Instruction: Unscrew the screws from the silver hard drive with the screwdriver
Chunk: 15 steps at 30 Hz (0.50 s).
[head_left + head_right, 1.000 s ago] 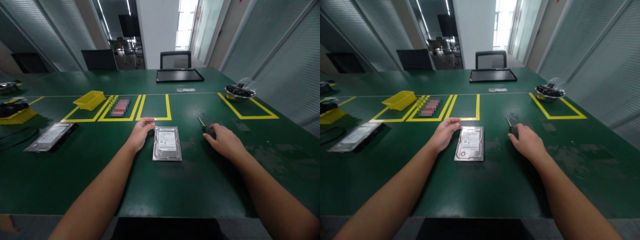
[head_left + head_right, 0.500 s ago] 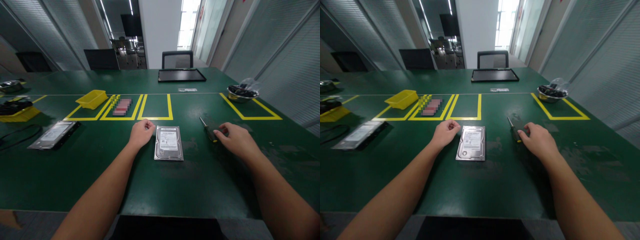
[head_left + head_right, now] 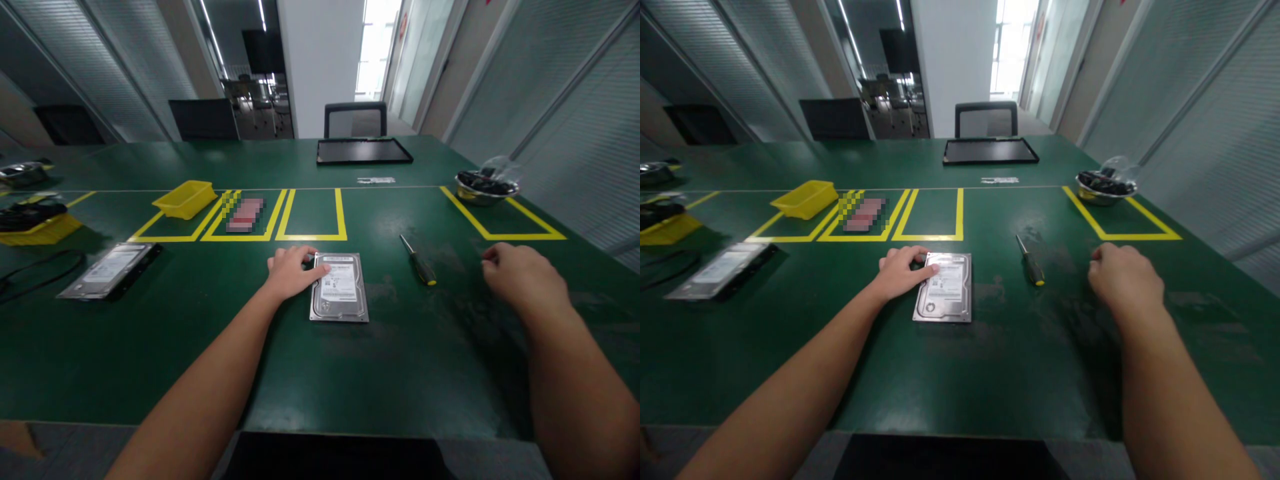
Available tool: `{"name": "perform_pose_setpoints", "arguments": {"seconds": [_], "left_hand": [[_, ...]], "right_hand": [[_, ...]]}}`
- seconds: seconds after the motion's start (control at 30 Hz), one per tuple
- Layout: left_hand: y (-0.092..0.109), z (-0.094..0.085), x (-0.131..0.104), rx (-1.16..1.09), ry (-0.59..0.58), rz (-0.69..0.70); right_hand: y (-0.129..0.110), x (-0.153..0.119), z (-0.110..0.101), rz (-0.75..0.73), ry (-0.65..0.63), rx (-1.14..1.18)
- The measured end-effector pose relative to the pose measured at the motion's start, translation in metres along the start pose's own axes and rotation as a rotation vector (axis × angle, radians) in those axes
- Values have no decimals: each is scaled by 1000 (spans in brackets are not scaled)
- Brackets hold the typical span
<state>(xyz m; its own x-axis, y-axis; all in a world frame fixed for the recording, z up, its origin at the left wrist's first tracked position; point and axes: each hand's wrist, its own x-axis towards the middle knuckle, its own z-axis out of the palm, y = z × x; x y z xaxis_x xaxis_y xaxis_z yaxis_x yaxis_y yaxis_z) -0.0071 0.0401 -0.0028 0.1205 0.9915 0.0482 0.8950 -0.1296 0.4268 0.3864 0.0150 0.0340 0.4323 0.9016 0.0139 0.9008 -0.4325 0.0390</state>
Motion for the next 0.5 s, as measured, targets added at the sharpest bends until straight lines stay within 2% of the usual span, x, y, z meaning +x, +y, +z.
{"name": "perform_pose_setpoints", "arguments": {"seconds": [0.13,0.33,0.5], "left_hand": [[-2,-1,0,17,-46,25],[-4,-1,1,-94,-60,34],[-1,-1,1,-144,-65,31]], "right_hand": [[10,7,2,109,7,1],[24,19,5,245,-49,69],[28,24,13,282,-4,113]]}}
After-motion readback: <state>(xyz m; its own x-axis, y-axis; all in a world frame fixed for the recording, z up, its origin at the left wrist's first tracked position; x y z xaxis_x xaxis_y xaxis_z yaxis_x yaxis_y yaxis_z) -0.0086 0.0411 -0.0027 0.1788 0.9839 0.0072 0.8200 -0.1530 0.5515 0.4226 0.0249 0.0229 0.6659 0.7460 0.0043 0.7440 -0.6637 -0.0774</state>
